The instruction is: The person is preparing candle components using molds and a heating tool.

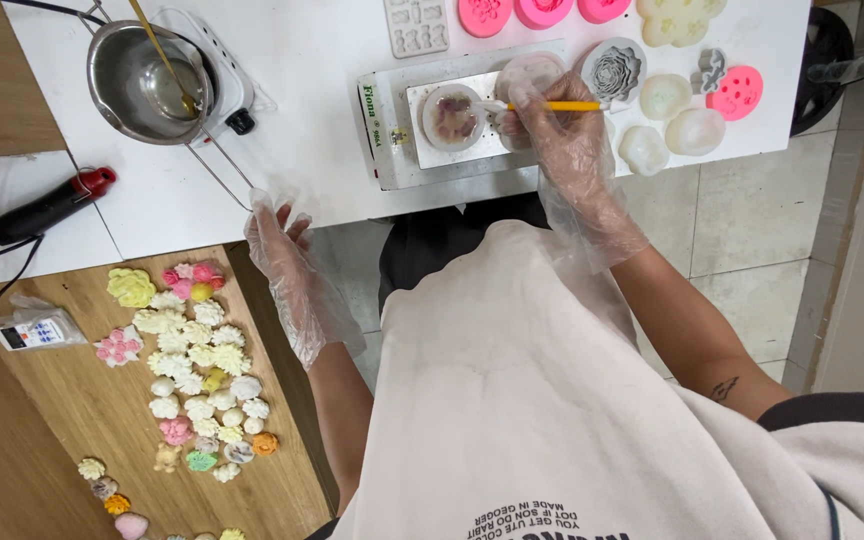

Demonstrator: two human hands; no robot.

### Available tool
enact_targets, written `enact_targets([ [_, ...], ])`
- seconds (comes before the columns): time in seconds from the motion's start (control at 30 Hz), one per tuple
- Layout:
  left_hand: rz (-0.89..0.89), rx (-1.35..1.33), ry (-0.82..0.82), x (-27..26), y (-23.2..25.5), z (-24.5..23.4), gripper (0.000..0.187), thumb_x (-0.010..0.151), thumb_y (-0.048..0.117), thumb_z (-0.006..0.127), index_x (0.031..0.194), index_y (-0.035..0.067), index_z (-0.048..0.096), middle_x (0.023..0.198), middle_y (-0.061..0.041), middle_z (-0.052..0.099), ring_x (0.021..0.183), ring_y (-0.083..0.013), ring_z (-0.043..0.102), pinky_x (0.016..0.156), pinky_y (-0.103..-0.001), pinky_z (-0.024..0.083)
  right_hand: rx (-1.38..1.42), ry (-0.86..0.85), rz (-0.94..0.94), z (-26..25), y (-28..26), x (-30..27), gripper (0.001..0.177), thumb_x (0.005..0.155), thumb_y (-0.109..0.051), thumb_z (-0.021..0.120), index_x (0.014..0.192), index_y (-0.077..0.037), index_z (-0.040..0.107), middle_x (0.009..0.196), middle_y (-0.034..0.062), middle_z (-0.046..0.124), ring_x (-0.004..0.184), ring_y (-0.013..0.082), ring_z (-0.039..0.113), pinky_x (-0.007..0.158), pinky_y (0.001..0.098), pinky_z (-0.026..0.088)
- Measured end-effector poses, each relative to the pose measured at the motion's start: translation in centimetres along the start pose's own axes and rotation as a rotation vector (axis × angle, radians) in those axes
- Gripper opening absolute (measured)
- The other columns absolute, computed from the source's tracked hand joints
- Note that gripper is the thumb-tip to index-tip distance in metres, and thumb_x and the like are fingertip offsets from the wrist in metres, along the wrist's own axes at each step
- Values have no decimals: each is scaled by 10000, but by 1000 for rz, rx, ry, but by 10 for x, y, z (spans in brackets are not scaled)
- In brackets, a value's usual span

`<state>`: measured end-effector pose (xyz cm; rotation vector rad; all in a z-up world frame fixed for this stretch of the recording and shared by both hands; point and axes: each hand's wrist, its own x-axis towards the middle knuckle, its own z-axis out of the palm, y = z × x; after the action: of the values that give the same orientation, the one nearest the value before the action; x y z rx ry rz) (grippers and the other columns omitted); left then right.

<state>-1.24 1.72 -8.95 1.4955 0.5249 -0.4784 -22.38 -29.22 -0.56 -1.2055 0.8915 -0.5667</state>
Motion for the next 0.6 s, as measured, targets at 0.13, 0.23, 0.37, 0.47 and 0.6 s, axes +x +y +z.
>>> enact_targets([
  [0.13,-4,-14,3,4,-2,-4,525,916,500,722,1237,113,574,1017,-67,713,660,-142,676,506,-228,444,26,-3,1,-1,6,1,207,1051,-156,697,965,-61,534,892,88,725,795,120,722,726,280,631],
  [0.23,-9,5,5,6,-4,-5,546,896,521,722,1235,117,581,1007,-72,718,648,-142,680,498,-227,445,39,-3,-1,0,3,-1,207,1049,-147,689,957,-64,524,892,89,723,793,124,723,726,285,634],
  [0.37,-6,25,14,0,3,-1,551,901,520,726,1236,103,591,1000,-79,716,646,-143,685,504,-230,454,49,-3,-5,2,-1,-6,221,1054,-132,693,952,-64,510,885,99,713,791,130,722,746,295,639],
  [0.47,-7,33,6,5,2,-3,543,911,512,722,1237,99,589,1006,-75,718,654,-139,689,510,-227,456,57,-5,-8,3,-1,-6,228,1054,-127,697,951,-62,504,884,103,709,792,135,722,758,302,641],
  [0.6,-10,20,-2,9,-1,-3,525,912,494,715,1235,105,576,1014,-73,721,661,-139,697,508,-228,457,53,-20,11,2,-3,-6,236,1056,-130,698,943,-57,504,886,107,712,794,139,724,765,308,645],
])
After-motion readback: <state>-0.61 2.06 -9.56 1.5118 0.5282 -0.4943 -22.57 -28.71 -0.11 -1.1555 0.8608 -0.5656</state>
